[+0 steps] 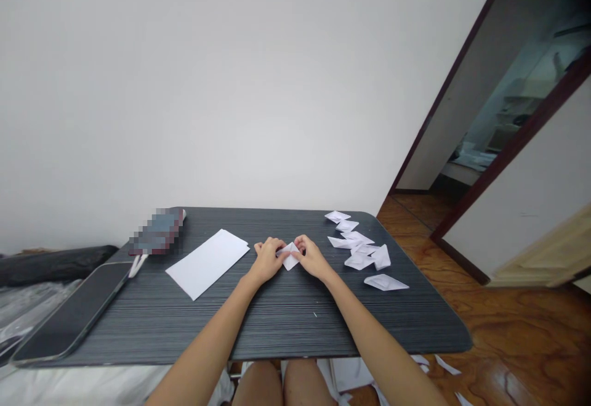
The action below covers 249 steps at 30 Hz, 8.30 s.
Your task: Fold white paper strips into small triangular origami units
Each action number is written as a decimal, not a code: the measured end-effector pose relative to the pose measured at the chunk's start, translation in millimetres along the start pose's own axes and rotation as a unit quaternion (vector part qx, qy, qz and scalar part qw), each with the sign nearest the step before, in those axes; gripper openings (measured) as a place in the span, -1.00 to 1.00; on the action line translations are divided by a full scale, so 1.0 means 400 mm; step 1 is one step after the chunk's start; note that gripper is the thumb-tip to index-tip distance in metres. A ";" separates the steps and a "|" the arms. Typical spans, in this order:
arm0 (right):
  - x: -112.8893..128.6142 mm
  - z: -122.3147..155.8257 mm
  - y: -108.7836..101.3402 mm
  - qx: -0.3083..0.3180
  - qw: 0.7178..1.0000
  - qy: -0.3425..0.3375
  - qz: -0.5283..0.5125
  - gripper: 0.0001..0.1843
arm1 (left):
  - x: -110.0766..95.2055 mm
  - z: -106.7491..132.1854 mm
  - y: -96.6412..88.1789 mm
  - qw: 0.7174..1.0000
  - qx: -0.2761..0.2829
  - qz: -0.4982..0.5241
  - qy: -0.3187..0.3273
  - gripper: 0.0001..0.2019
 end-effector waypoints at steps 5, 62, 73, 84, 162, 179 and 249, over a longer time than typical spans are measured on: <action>0.070 0.021 -0.055 -0.042 0.991 -0.119 0.041 -0.88 | -0.032 -0.008 -0.044 0.991 -0.051 0.073 0.103 -0.77; 0.066 0.061 -0.027 0.058 0.962 -0.179 0.199 -0.81 | -0.036 0.028 -0.011 0.983 0.042 0.052 0.170 -0.78; 0.059 0.069 -0.027 0.049 0.962 -0.161 0.214 -0.85 | -0.038 0.033 -0.017 0.981 0.050 0.094 0.161 -0.80; 0.037 0.048 -0.034 0.019 0.983 -0.107 0.149 -0.77 | -0.026 0.021 -0.009 0.986 0.050 0.069 0.140 -0.79; 0.057 0.036 -0.031 -0.028 0.983 -0.105 -0.147 -0.93 | -0.022 0.014 -0.046 0.984 -0.016 0.165 0.066 -0.74; 0.031 0.016 -0.041 -0.012 0.932 0.008 -0.362 -0.79 | -0.050 0.016 -0.074 0.972 -0.100 0.175 0.122 -0.69; 0.040 0.027 -0.053 -0.096 0.973 -0.017 -0.211 -0.82 | -0.040 0.015 0.045 0.892 0.117 0.435 -0.030 -0.71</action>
Point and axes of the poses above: each hand's wrist, its own z-axis away from the middle knuckle, its own y-axis out of the palm, x = y × z, the point moved 7 cm from there along -z, towards the middle knuckle, and after that the axes turned 2 degrees about y, right-handed, at the moved point
